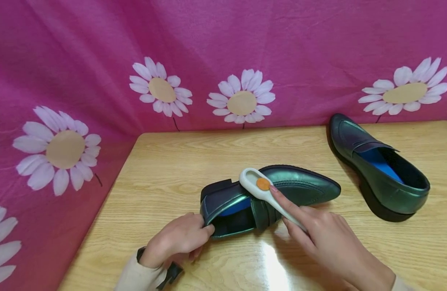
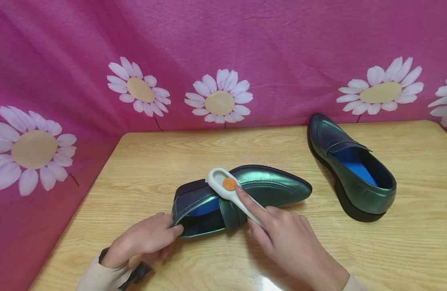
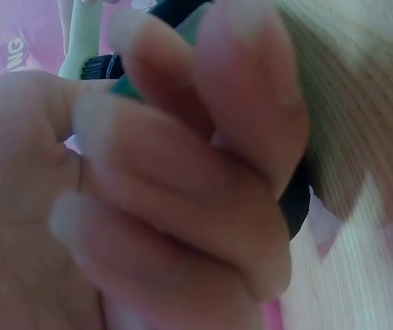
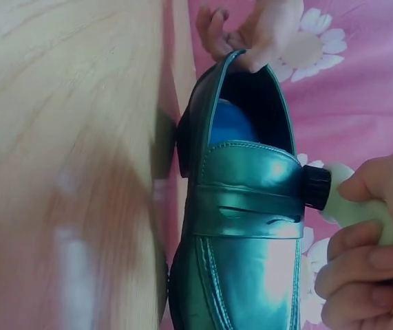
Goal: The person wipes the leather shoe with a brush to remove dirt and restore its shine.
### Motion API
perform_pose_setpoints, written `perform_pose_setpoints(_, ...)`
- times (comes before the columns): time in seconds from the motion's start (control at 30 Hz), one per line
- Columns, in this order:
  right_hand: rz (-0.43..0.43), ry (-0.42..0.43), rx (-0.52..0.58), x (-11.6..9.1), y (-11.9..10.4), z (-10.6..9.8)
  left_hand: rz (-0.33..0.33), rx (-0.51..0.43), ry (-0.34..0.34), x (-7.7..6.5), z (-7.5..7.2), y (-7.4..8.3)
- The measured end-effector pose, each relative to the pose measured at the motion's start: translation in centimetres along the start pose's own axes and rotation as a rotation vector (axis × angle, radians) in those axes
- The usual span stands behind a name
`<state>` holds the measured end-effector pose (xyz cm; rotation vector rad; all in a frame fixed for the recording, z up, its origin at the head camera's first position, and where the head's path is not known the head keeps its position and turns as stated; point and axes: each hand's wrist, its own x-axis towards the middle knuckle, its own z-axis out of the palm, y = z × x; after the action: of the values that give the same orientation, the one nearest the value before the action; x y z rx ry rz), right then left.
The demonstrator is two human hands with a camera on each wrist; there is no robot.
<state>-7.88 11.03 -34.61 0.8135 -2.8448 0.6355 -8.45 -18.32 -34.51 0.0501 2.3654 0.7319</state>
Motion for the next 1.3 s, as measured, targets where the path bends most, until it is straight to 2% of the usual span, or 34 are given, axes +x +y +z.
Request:
perform_pose_setpoints(0.2,0.009,0.016,0.017,0.3,0.7,-0.1,-0.011,-0.005,-0.011,0.0,-0.1,0.0)
perform_pose_setpoints(0.43,0.051,0.087,-0.053,0.4,2.0,-0.2,-0.004,0.037,-0.017,0.0,0.0,0.0)
perform_pose_setpoints(0.53,0.048,0.077,-0.037,0.4,1.9,-0.2,-0.004,0.035,-0.01,0.0,0.0,0.0)
perform_pose_setpoints(0.77,-0.084,0.035,0.045,-0.1,0.4,0.0,-0.036,0.065,-0.055,0.0,0.3,0.0)
perform_pose_setpoints(0.93,-0.073,-0.039,0.016,-0.3,-0.4,-0.1,-0.032,0.107,-0.051,0.0,0.7,-0.2)
perform_pose_setpoints(1.17,0.001,0.083,-0.126,-0.2,-0.4,-0.5,-0.011,0.13,-0.015,0.0,1.0,-0.2)
perform_pose_setpoints(1.23,0.022,0.085,-0.139,-0.1,-0.4,-0.5,-0.001,0.151,-0.002,0.0,1.2,-0.1)
perform_pose_setpoints(1.3,-0.003,0.103,-0.133,0.1,-0.6,-0.2,-0.011,0.175,0.003,-0.1,1.3,0.0)
